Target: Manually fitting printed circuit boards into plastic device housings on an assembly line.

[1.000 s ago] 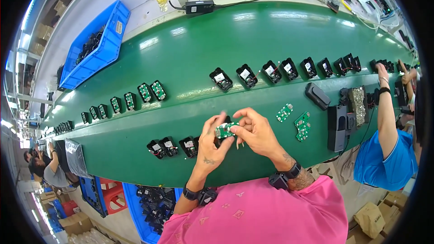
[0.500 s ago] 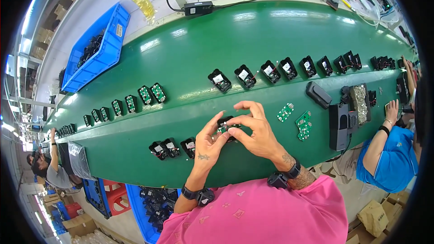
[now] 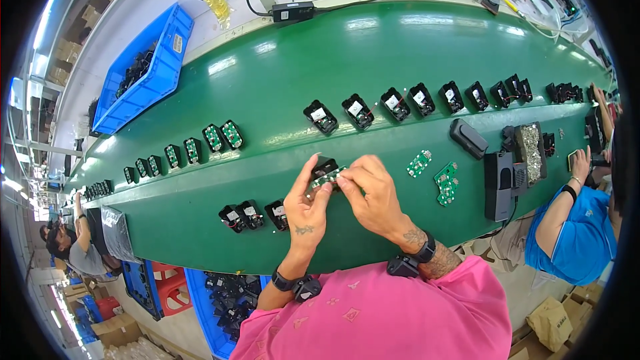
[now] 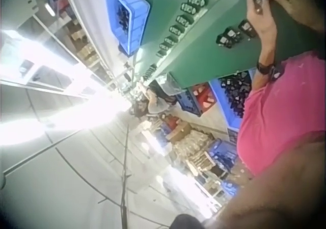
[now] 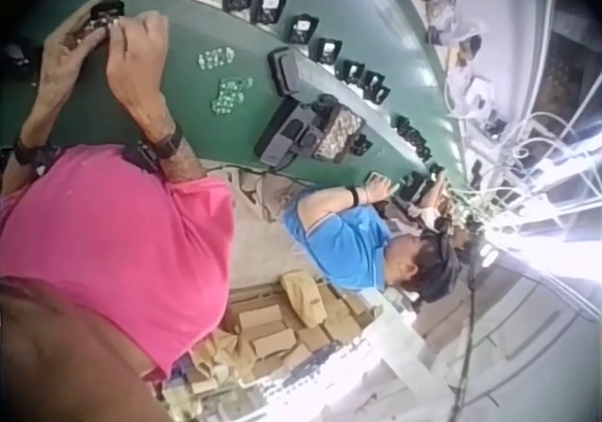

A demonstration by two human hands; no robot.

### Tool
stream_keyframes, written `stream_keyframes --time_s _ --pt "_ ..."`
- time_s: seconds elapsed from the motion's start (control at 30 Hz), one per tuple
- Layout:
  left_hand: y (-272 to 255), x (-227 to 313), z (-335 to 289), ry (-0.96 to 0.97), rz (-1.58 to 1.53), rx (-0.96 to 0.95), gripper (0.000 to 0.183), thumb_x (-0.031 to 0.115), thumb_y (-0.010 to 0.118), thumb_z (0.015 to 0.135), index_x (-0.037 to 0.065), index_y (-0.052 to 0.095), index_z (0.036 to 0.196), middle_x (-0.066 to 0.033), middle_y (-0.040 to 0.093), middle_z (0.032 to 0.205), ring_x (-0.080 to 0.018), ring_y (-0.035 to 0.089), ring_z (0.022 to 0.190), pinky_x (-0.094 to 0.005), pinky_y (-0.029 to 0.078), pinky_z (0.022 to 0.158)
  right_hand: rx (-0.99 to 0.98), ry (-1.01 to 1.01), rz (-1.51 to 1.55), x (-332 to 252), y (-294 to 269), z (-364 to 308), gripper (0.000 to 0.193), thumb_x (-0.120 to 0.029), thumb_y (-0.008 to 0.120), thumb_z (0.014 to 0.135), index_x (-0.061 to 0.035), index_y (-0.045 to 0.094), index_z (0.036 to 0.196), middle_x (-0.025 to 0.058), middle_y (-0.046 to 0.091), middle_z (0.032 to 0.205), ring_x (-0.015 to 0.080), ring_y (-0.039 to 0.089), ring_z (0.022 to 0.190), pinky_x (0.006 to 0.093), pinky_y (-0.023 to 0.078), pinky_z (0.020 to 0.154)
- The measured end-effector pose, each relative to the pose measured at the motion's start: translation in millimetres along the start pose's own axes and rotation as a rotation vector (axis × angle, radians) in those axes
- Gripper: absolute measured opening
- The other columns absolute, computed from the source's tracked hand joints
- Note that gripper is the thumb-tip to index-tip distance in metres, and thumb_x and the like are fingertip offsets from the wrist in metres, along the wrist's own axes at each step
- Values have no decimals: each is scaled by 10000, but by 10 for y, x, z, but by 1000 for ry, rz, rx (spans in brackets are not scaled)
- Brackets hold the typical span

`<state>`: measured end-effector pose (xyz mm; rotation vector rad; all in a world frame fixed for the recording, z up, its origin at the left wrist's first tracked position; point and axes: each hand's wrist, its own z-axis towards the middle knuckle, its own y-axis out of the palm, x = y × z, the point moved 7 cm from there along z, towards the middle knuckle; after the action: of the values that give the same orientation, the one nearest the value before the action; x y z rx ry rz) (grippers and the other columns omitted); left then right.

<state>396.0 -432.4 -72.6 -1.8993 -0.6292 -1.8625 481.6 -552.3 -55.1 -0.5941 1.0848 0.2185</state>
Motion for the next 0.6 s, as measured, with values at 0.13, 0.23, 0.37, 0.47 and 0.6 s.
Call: stream_keyframes --time_s 0.13,0.23,0.37,0.47,0.6 --pt "-39 114 -24 104 122 31 497 -59 587 924 4 511 1411 -100 644 1204 -124 641 1002 -257 533 872 -121 -117 31 -76 16 40 77 -51 648 871 14 622 838 135 591 759 328 581 707 420 473 654" --pt "-47 114 -33 84 186 -14 492 -60 595 919 11 530 1401 -103 641 1220 -123 640 1006 -257 536 853 -189 -106 56 -67 -4 41 87 -58 636 865 10 615 814 137 606 770 334 595 722 433 484 665" --pt "-20 101 -44 52 225 -92 493 -67 603 908 18 547 1390 -116 638 1234 -123 641 1005 -261 540 839 -252 -93 31 -41 -5 55 90 -66 629 831 9 616 784 141 619 755 333 610 712 431 489 647" --pt "11 97 -48 32 213 -98 486 -72 603 904 17 558 1380 -131 638 1237 -130 644 1011 -263 540 849 -279 -68 52 5 -14 58 95 -75 619 822 11 619 781 141 625 749 332 615 702 426 490 637" --pt "44 115 -60 24 211 -89 473 -76 601 902 18 573 1365 -145 640 1241 -146 654 1018 -274 542 866 -279 -60 70 16 -47 46 99 -76 613 824 12 614 779 140 623 748 335 610 687 427 489 624"
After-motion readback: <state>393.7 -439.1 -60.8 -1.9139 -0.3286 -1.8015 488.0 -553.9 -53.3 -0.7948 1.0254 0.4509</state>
